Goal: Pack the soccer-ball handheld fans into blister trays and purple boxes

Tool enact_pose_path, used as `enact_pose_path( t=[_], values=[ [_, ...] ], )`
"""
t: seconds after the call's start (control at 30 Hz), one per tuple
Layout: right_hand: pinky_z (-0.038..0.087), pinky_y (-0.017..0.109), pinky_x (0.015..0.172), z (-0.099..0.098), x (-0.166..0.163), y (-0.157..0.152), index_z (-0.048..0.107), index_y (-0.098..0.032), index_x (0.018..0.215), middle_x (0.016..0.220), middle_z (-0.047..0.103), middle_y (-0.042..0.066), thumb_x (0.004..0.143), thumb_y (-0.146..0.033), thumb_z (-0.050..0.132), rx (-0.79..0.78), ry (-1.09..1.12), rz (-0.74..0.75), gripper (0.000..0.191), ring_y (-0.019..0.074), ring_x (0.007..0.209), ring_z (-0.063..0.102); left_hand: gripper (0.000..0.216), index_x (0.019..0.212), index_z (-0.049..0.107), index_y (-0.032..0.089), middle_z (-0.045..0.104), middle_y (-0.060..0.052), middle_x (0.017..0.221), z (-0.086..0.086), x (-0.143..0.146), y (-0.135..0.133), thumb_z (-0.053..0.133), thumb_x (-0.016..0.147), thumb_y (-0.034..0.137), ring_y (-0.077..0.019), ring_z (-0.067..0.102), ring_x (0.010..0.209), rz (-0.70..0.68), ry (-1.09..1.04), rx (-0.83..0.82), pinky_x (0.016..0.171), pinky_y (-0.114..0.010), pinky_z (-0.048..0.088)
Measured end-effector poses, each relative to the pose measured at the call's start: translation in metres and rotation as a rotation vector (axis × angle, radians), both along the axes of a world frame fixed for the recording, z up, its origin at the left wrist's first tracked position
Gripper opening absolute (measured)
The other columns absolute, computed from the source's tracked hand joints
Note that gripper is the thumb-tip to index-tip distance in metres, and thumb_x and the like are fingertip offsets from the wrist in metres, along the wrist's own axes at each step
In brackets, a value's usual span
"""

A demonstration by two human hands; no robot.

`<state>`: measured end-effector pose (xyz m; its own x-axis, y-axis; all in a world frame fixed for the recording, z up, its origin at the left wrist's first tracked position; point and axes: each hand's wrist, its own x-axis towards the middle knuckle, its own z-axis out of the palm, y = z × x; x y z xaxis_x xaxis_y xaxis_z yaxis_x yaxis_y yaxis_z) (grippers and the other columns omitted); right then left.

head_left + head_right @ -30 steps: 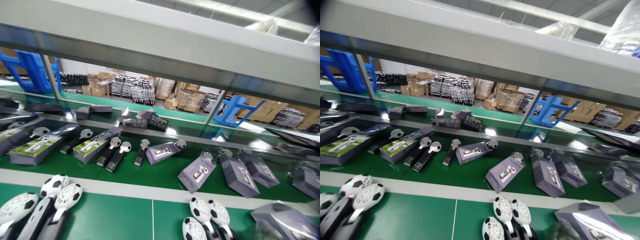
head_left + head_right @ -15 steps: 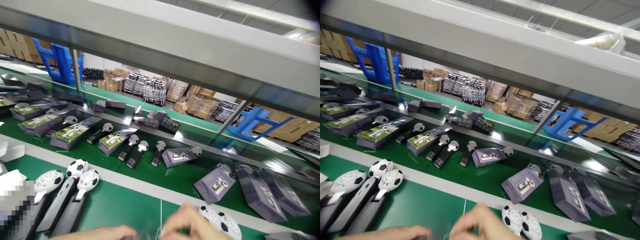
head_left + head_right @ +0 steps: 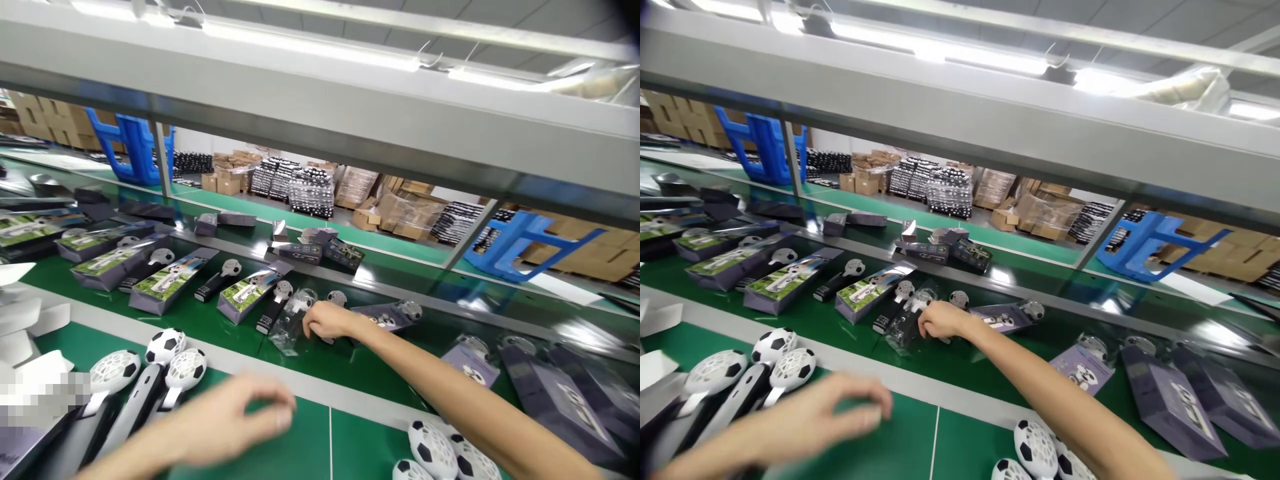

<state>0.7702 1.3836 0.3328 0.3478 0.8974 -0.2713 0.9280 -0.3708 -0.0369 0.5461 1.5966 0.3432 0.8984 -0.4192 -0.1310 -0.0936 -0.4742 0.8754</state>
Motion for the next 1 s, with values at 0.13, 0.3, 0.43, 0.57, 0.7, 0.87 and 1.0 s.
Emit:
enact_pose_path(
  t=[0.13, 0.3, 0.43, 0.57, 0.7, 0.87, 1.0],
  values=[
    [0.051, 0.032, 0.078, -0.003, 0.005, 0.018, 0.067, -0.016, 0.117, 0.107, 0.073, 0.011, 0.083, -0.016, 0.059, 0.035, -0.215, -0.008, 0.034, 0.0241, 0.092, 0.068, 0.051, 0.131, 0.063, 0.021, 0.064, -0.016, 0.139, 0.016, 0.095, 0.029, 0.059, 0.089, 0.049, -0.0391, 0.05, 0.137, 0.515, -0.305, 0.336, 0.115, -0.049, 0.036],
    [0.046, 0.04, 0.104, -0.022, 0.008, 0.035, 0.063, -0.012, 0.116, 0.121, 0.068, 0.016, 0.074, -0.009, 0.073, -0.163, -0.395, 0.184, 0.043, 0.0294, 0.117, 0.06, 0.069, 0.134, 0.06, 0.015, 0.064, -0.022, 0.135, 0.005, 0.19, 0.023, 0.079, 0.076, 0.046, -0.0412, 0.055, 0.131, 0.61, -0.092, 0.445, 0.111, -0.061, 0.038],
    [0.051, 0.029, 0.081, -0.005, 0.016, 0.009, 0.065, -0.016, 0.109, 0.108, 0.072, 0.009, 0.077, -0.021, 0.075, -0.163, -0.31, 0.127, 0.034, 0.0235, 0.098, 0.067, 0.071, 0.124, 0.065, 0.016, 0.071, -0.02, 0.124, 0.006, 0.191, 0.026, 0.08, 0.069, 0.058, -0.0391, 0.064, 0.121, 0.567, 0.03, 0.284, 0.1, -0.048, 0.051],
    [0.05, 0.028, 0.067, 0.06, 0.019, -0.043, 0.066, -0.021, 0.116, 0.112, 0.073, 0.009, 0.078, -0.042, 0.077, 0.09, -0.351, -0.345, 0.045, 0.0261, 0.092, 0.069, 0.071, 0.11, 0.072, 0.016, 0.078, -0.015, 0.102, 0.016, 0.144, 0.056, 0.061, 0.075, 0.077, -0.0316, 0.075, 0.091, 0.405, 0.24, -0.117, 0.077, -0.037, 0.059],
    [0.052, 0.039, 0.088, 0.101, 0.014, -0.056, 0.059, -0.017, 0.135, 0.134, 0.063, 0.019, 0.087, -0.039, 0.073, 0.19, -0.553, -0.412, 0.055, 0.0379, 0.121, 0.059, 0.052, 0.099, 0.074, 0.019, 0.079, -0.01, 0.086, 0.012, 0.11, 0.058, 0.071, 0.076, 0.066, -0.0262, 0.073, 0.073, 0.417, 0.645, -0.694, 0.07, -0.035, 0.06],
    [0.051, 0.033, 0.095, 0.099, 0.016, -0.014, 0.065, -0.016, 0.122, 0.122, 0.068, 0.013, 0.085, -0.017, 0.075, 0.116, -0.305, -0.033, 0.039, 0.0254, 0.113, 0.064, 0.051, 0.102, 0.074, 0.015, 0.078, -0.009, 0.083, 0.0, 0.124, 0.029, 0.074, 0.078, 0.06, -0.0222, 0.073, 0.067, 0.328, 0.669, -0.695, 0.062, -0.029, 0.057],
    [0.046, 0.034, 0.106, 0.093, 0.027, -0.001, 0.067, -0.017, 0.126, 0.132, 0.067, 0.01, 0.093, -0.019, 0.064, 0.386, -0.153, -0.238, 0.033, 0.0251, 0.127, 0.058, 0.045, 0.101, 0.07, 0.015, 0.079, -0.014, 0.094, 0.017, 0.159, 0.036, 0.081, 0.071, 0.047, -0.0276, 0.075, 0.084, 0.389, 0.291, -0.354, 0.071, -0.033, 0.059]
  ],
)
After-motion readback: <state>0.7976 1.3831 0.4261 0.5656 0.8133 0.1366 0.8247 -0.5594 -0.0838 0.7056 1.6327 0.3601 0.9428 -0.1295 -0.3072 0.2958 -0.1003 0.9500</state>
